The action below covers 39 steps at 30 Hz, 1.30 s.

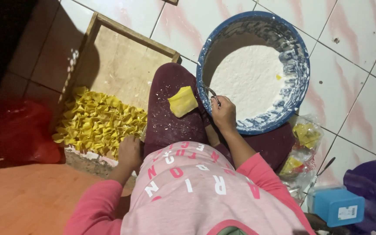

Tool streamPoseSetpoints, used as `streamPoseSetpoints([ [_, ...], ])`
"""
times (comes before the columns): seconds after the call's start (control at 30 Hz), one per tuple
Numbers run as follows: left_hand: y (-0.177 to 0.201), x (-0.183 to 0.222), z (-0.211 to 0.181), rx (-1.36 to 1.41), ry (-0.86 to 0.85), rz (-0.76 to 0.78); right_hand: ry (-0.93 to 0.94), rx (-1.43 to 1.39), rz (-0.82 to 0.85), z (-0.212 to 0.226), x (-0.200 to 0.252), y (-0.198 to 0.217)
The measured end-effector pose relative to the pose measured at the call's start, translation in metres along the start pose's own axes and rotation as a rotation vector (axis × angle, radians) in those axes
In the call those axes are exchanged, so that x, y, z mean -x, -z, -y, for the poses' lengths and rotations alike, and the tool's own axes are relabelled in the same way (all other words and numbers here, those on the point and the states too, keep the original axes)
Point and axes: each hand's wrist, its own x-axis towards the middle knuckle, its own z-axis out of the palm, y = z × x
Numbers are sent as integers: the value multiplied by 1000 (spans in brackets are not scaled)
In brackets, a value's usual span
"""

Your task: Folding dumplings by placing filling on wrappers and crimping the edges into a specific shape.

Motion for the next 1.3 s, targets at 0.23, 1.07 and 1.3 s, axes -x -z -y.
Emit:
streamPoseSetpoints([
  [0.23, 69, -93, -40, 279, -68, -421, -13, -15, 4, -3, 0, 0],
  [1.07, 134, -149, -122, 1044, -9, -309, -80, -341, -38, 71, -1, 23],
  [1.3, 139, -150, -115, 1344, 188, -346, -198, -488, 100, 78, -4, -2],
])
